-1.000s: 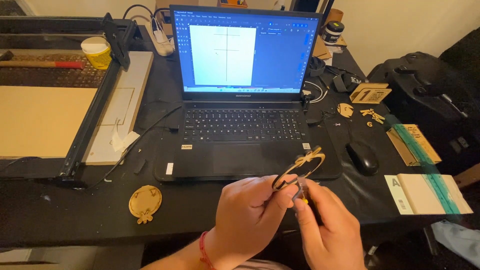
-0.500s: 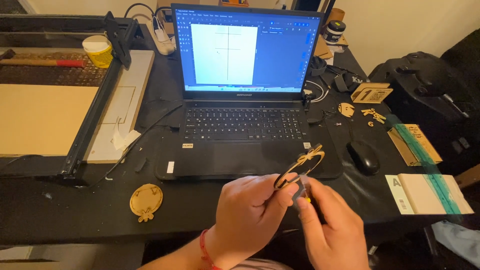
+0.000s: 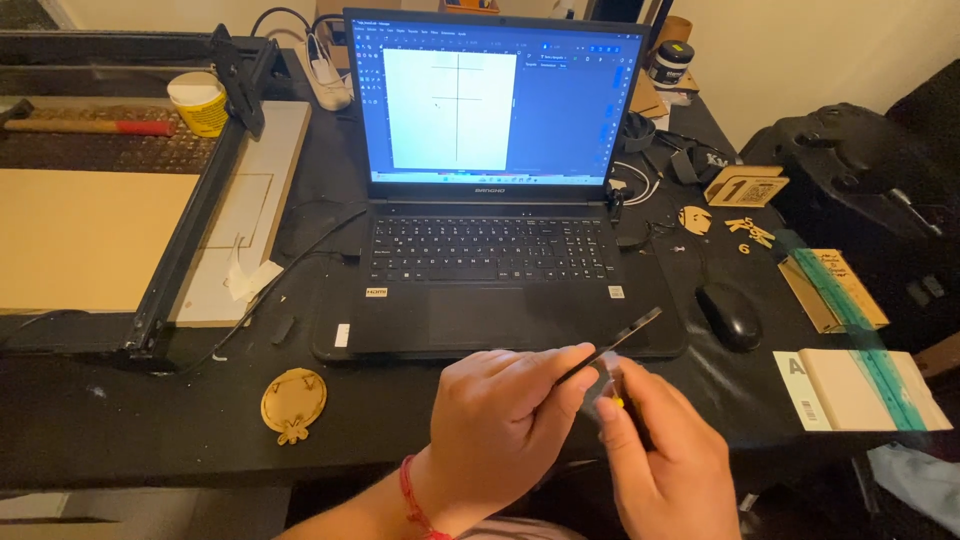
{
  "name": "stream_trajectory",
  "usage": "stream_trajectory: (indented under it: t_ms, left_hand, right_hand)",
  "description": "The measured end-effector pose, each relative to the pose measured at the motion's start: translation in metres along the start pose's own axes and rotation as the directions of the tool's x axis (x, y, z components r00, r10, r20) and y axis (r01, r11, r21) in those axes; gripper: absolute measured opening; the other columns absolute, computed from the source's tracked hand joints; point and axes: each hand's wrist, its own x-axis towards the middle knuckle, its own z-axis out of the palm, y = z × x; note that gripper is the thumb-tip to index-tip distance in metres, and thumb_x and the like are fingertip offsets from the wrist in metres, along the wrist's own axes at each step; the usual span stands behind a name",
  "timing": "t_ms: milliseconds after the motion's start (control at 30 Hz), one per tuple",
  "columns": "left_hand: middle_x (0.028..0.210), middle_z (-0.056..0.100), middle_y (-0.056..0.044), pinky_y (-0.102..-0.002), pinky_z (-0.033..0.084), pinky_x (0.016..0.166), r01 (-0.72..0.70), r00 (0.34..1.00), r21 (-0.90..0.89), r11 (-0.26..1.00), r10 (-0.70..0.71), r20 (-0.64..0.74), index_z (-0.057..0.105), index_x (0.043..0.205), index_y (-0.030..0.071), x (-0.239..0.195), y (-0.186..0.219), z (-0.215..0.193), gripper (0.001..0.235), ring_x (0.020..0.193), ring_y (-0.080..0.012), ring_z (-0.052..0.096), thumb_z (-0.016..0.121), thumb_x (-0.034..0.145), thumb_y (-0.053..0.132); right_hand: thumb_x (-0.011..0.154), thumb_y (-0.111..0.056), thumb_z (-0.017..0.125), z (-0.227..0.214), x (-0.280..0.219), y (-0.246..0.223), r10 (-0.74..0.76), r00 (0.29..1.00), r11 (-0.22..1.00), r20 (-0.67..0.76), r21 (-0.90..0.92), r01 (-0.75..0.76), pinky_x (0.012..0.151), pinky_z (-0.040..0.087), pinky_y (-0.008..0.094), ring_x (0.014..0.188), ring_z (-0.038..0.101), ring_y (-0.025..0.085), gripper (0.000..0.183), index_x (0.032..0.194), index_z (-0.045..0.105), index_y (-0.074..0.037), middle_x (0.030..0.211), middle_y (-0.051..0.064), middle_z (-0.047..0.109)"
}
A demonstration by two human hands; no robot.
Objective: Assembling and refining laser-cut wooden ornaments using a utility knife at a workstation.
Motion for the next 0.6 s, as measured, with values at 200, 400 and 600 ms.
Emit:
stream_trajectory:
  t_ms: [200,400,600]
  left_hand:
    - [0.065,0.067,0.001,-0.029,0.045,0.051,-0.021,1.000,0.002,1.000,0.021,-0.022,0.071,0.098,0.010,-0.002,-0.002,0.002,0.010,0.050,-0.0193,0.058,0.064,0.095,0.016]
    - [0.068,0.069,0.000,-0.031,0.043,0.050,-0.026,1.000,0.018,0.999,0.026,-0.006,0.070,0.098,0.010,-0.003,-0.003,0.003,0.009,0.050,-0.0210,0.058,0.065,0.094,0.016]
    - [0.066,0.069,0.001,-0.029,0.045,0.050,-0.019,1.000,0.011,1.000,0.019,-0.012,0.070,0.098,0.010,-0.005,-0.004,0.005,0.010,0.050,-0.0187,0.059,0.064,0.095,0.017]
  right_hand:
    - [0.090,-0.022,0.058,0.001,-0.004,0.003,0.038,0.999,0.999,0.030,0.026,-0.039,0.085,0.052,0.027,0.093,0.071,0.012,0.038,0.125,0.067,-0.011,0.105,0.001,0.075]
    - [0.090,-0.019,0.059,0.001,-0.002,0.010,-0.071,0.997,0.997,0.003,-0.004,0.071,0.091,0.050,0.030,0.102,0.070,0.016,0.036,0.123,0.066,-0.006,0.115,0.007,0.074]
    - [0.088,-0.021,0.061,-0.001,0.000,0.003,0.135,0.991,0.991,0.009,0.010,-0.135,0.077,0.055,0.027,0.079,0.073,0.011,0.038,0.123,0.069,-0.012,0.105,0.002,0.076]
